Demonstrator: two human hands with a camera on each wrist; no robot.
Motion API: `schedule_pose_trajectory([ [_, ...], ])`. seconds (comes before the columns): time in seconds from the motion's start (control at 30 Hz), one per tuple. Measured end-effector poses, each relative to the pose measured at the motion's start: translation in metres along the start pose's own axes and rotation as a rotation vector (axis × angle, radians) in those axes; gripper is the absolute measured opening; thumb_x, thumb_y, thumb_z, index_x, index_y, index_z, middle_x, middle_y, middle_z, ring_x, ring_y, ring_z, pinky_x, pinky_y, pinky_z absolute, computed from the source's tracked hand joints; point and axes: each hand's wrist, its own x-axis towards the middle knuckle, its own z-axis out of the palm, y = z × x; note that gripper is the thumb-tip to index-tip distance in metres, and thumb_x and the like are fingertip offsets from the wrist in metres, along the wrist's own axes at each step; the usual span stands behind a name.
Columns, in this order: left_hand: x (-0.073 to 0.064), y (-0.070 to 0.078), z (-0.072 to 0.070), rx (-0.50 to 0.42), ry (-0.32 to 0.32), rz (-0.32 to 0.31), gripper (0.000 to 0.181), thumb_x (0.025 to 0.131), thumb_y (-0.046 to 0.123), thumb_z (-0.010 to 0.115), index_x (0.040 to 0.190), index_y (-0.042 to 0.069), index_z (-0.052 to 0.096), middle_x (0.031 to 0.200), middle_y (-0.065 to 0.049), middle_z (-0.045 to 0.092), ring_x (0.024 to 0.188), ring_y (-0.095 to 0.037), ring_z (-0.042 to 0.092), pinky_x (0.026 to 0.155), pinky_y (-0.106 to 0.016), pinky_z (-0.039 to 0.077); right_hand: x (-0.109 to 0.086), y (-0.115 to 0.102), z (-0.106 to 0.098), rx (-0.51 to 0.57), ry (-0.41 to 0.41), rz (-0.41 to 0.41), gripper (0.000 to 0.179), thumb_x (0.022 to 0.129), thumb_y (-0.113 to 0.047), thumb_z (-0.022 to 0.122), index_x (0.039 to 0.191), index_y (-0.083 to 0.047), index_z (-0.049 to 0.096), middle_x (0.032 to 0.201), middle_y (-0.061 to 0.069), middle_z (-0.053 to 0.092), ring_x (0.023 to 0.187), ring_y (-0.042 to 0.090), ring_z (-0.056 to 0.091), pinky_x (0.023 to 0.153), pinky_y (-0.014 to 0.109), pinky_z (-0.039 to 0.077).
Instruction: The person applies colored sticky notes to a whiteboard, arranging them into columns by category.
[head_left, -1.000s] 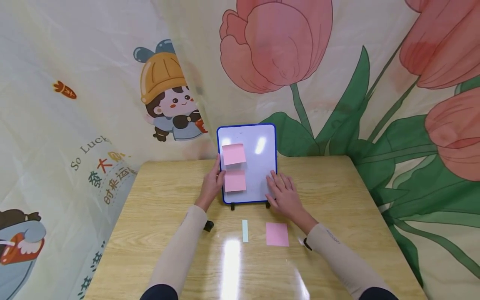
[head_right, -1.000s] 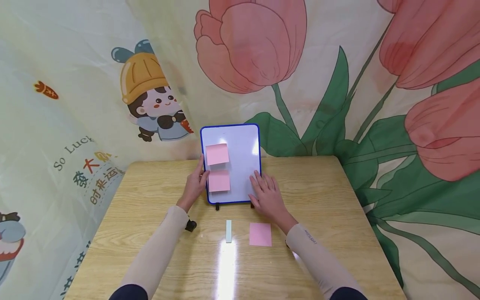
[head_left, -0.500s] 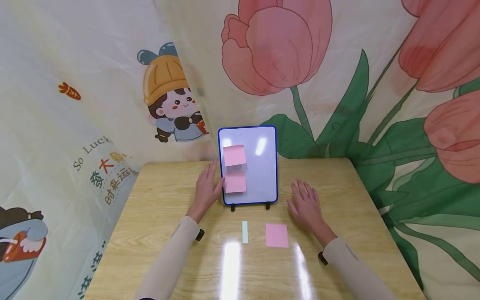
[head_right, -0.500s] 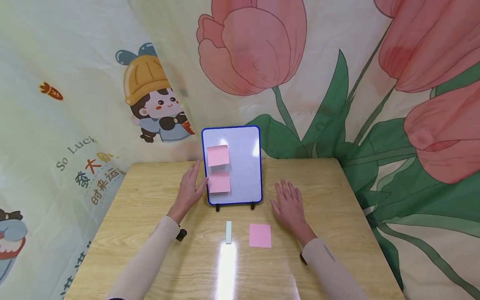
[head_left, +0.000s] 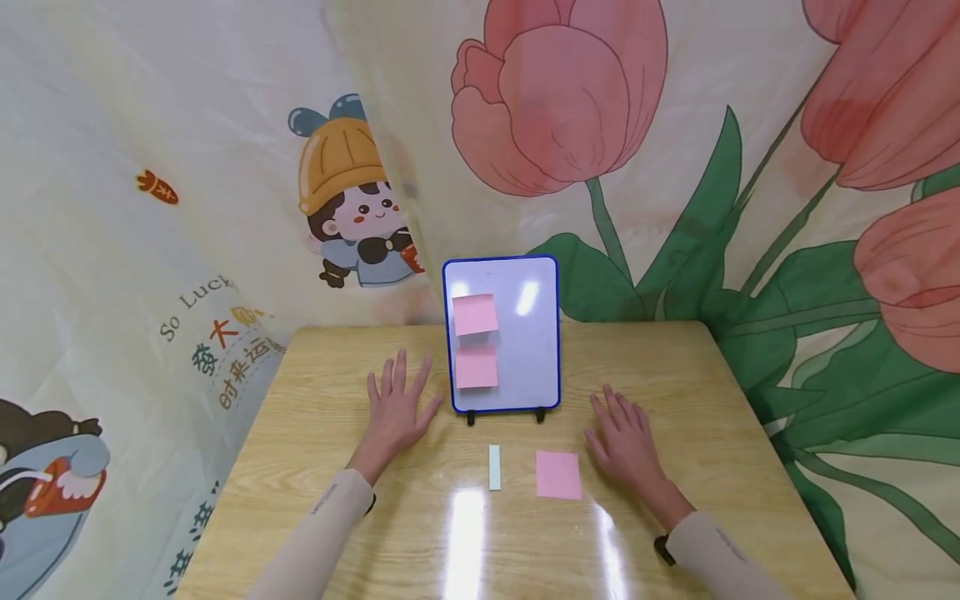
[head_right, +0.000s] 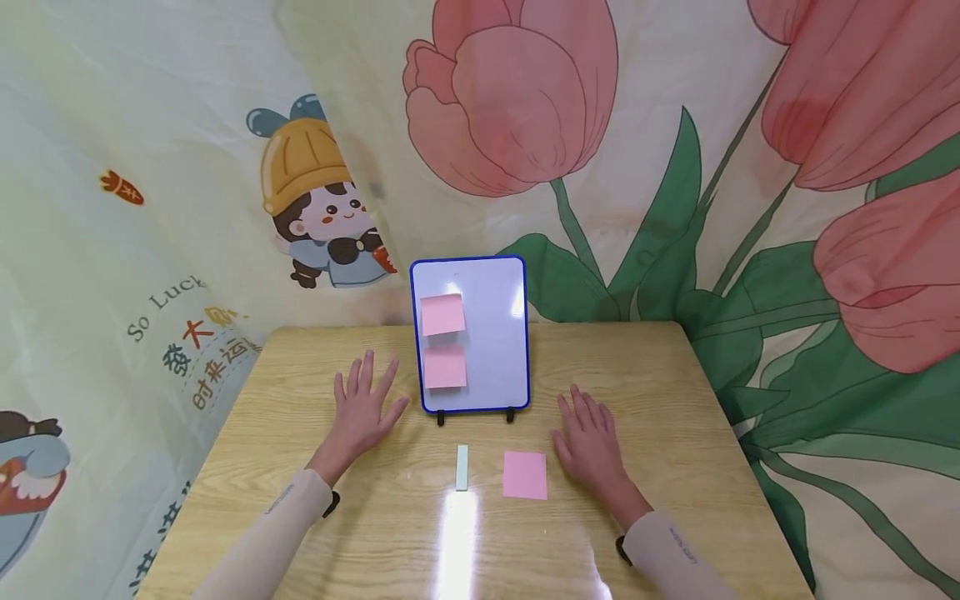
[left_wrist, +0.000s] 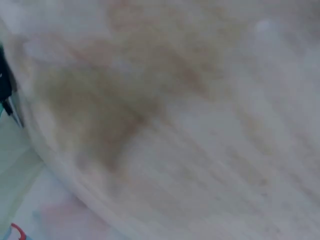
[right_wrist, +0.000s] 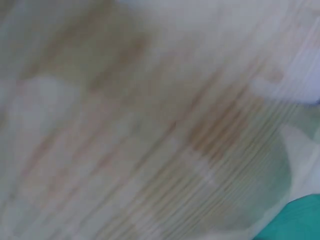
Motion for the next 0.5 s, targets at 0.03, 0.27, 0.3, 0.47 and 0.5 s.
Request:
schedule_pose_trajectory([
  [0.03, -0.004, 0.0, 0.001, 0.015, -0.007, 0.007, 0.07, 0.098, 0.061, 0.039, 0.159, 0.035, 0.015, 0.167, -0.017, 0.002, 0.151, -0.043, 0.004, 0.113, -0.073, 0.004, -0.002, -0.003, 0.0, 0.002, -0.008, -0.01, 0.066, 0.093, -0.034, 0.062, 0.149, -0.005, 0.043, 0.158, 0.022, 0.032, 0.142, 0.042, 0.032, 0.114, 0.062, 0.023],
  [0.27, -0.029, 0.004, 0.009, 0.037, -0.035, 0.037, 0.069, 0.098, 0.06, 0.041, 0.158, 0.034, 0.02, 0.167, -0.016, 0.001, 0.152, -0.042, 0.005, 0.113, -0.074, 0.001, -0.004, -0.033, 0.006, 0.028, 0.008, -0.111, 0.066, 0.09, -0.033, 0.063, 0.147, -0.007, 0.045, 0.156, 0.02, 0.037, 0.141, 0.04, 0.035, 0.113, 0.06, 0.024],
  [0.3, -0.032, 0.005, 0.01, 0.048, -0.042, 0.048, 0.069, 0.098, 0.06, 0.041, 0.158, 0.033, 0.021, 0.167, -0.016, 0.002, 0.152, -0.042, 0.005, 0.113, -0.074, 0.002, -0.003, -0.038, 0.008, 0.033, 0.014, -0.135, 0.065, 0.09, -0.033, 0.063, 0.147, -0.006, 0.046, 0.155, 0.02, 0.038, 0.14, 0.04, 0.037, 0.113, 0.06, 0.023],
  [0.47, -0.046, 0.013, 0.016, 0.082, -0.066, 0.126, 0.069, 0.097, 0.061, 0.042, 0.157, 0.03, 0.026, 0.167, -0.017, 0.007, 0.151, -0.042, 0.01, 0.113, -0.074, 0.005, 0.002, -0.06, 0.021, 0.044, 0.029, -0.237, 0.064, 0.091, -0.036, 0.062, 0.146, -0.006, 0.048, 0.153, 0.019, 0.042, 0.137, 0.039, 0.043, 0.112, 0.06, 0.026],
  [0.5, -0.048, 0.014, 0.017, 0.089, -0.061, 0.137, 0.069, 0.097, 0.061, 0.042, 0.157, 0.03, 0.027, 0.166, -0.017, 0.009, 0.151, -0.042, 0.011, 0.112, -0.074, 0.005, 0.003, -0.065, 0.023, 0.046, 0.027, -0.248, 0.064, 0.091, -0.037, 0.061, 0.146, -0.006, 0.048, 0.153, 0.019, 0.042, 0.137, 0.039, 0.043, 0.111, 0.06, 0.027],
])
